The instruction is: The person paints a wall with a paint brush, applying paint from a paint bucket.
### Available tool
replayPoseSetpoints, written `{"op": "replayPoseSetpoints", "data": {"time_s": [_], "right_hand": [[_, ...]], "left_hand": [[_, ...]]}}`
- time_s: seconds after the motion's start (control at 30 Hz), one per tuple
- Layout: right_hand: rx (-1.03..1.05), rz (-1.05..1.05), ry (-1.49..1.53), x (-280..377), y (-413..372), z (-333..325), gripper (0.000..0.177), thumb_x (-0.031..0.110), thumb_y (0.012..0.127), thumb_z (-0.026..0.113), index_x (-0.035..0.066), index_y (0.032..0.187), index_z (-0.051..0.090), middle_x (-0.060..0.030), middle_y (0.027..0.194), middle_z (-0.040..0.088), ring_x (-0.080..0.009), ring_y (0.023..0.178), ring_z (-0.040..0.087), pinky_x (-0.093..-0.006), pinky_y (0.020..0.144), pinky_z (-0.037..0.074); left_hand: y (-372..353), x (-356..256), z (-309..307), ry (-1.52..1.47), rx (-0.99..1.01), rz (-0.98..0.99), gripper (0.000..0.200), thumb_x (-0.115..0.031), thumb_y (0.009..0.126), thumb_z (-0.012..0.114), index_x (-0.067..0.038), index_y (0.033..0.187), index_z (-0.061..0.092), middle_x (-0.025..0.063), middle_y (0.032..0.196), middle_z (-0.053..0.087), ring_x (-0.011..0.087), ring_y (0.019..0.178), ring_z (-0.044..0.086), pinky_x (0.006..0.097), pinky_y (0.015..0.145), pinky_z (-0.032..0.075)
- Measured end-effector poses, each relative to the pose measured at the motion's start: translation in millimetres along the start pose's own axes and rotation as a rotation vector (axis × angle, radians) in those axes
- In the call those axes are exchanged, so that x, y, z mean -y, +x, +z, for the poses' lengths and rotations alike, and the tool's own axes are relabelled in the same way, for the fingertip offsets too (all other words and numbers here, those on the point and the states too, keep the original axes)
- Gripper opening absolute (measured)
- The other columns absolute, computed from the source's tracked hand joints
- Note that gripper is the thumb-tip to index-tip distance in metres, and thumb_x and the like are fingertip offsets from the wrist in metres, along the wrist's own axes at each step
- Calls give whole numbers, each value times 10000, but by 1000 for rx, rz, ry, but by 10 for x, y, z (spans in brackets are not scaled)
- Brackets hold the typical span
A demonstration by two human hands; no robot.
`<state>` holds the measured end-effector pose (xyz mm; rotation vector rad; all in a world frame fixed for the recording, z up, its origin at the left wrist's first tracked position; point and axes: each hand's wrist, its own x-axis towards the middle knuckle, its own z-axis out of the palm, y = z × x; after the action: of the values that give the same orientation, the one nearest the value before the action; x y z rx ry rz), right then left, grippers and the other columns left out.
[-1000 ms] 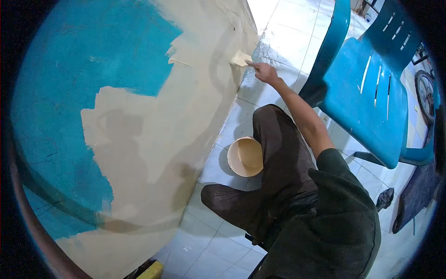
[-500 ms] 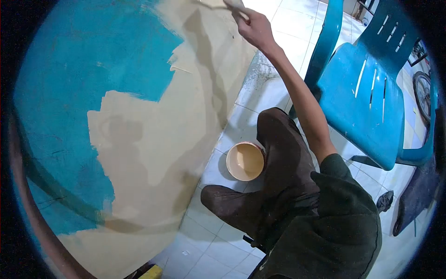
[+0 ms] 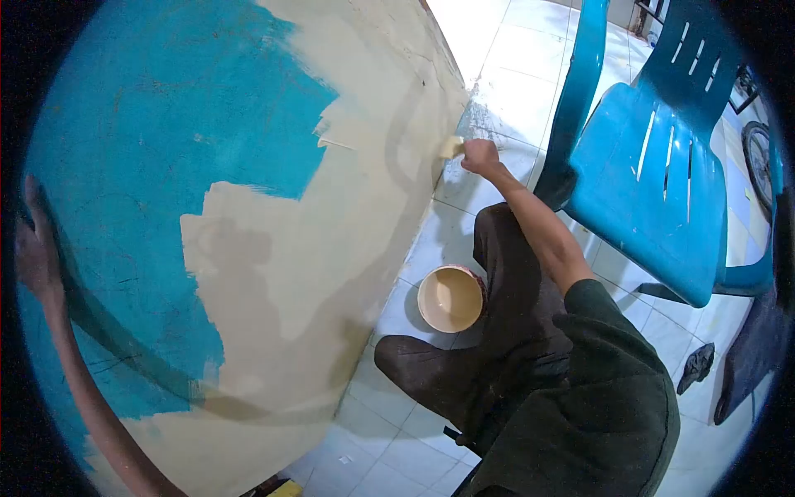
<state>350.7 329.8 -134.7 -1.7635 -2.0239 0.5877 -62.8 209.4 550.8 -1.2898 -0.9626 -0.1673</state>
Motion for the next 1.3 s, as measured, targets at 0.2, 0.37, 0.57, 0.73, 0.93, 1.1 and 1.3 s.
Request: {"op": "replayPoseSetpoints", "data": {"time_s": [0.2, 0.37, 0.57, 0.73, 0.93, 1.1, 1.3], "right_hand": [[-100, -139, -144, 604, 259, -722, 347, 169, 693, 594, 210, 1013, 721, -141, 806, 682, -328, 754, 667, -436, 675, 533], [-528, -241, 143, 1176, 129, -2005, 376, 186, 820, 573, 272, 1173, 672, -88, 826, 689, -286, 727, 667, -384, 638, 525], [-615, -366, 610, 1871, 310, -2688, 398, 142, 927, 509, 275, 1294, 588, -127, 982, 696, -267, 818, 677, -336, 764, 524], [-677, -462, 564, 994, 544, -1271, 475, 127, 853, 507, 289, 1292, 590, -165, 1028, 675, -371, 914, 645, -415, 792, 505], [128, -72, -276, 151, -127, -753, 420, 215, 796, 561, 246, 1210, 624, -184, 976, 679, -369, 900, 654, -467, 783, 524], [-16, -108, 49, 612, -597, -947, 395, 204, 827, 559, 158, 1219, 577, -225, 920, 665, -414, 884, 637, -503, 776, 509], [391, -390, -29, 1243, -1665, -1899, 421, 78, 798, 602, 90, 1219, 609, -223, 859, 660, -341, 734, 632, -422, 699, 494]], "left_hand": [[-158, 426, 302, -54, 143, -103, 682, -658, 940, 329, -96, 1210, 607, 220, 1078, 608, 343, 986, 593, 448, 848, 447], [25, -126, 17, -108, 90, -153, 592, -589, 966, 340, -139, 1316, 497, 203, 1234, 517, 341, 1139, 491, 452, 960, 379], [-50, -304, -415, -181, 53, -185, 548, -507, 997, 353, -190, 1444, 365, 183, 1420, 408, 340, 1323, 369, 457, 1094, 297], [12, 47, 55, -20, 12, -94, 579, -529, 989, 355, -194, 1461, 357, 147, 1447, 426, 345, 1312, 420, 466, 1065, 356], [103, -26, 8, 88, 20, -93, 605, -639, 944, 340, -234, 1369, 485, 120, 1293, 584, 321, 1139, 590, 475, 960, 452], [-734, 97, -91, 247, 173, 8, 578, -608, 964, 323, -209, 1340, 506, 126, 1280, 581, 303, 1129, 592, 431, 935, 472], [-2857, -315, -801, 92, 623, -21, 567, -599, 965, 331, -198, 1326, 506, 125, 1270, 580, 302, 1115, 590, 434, 923, 469]]}}
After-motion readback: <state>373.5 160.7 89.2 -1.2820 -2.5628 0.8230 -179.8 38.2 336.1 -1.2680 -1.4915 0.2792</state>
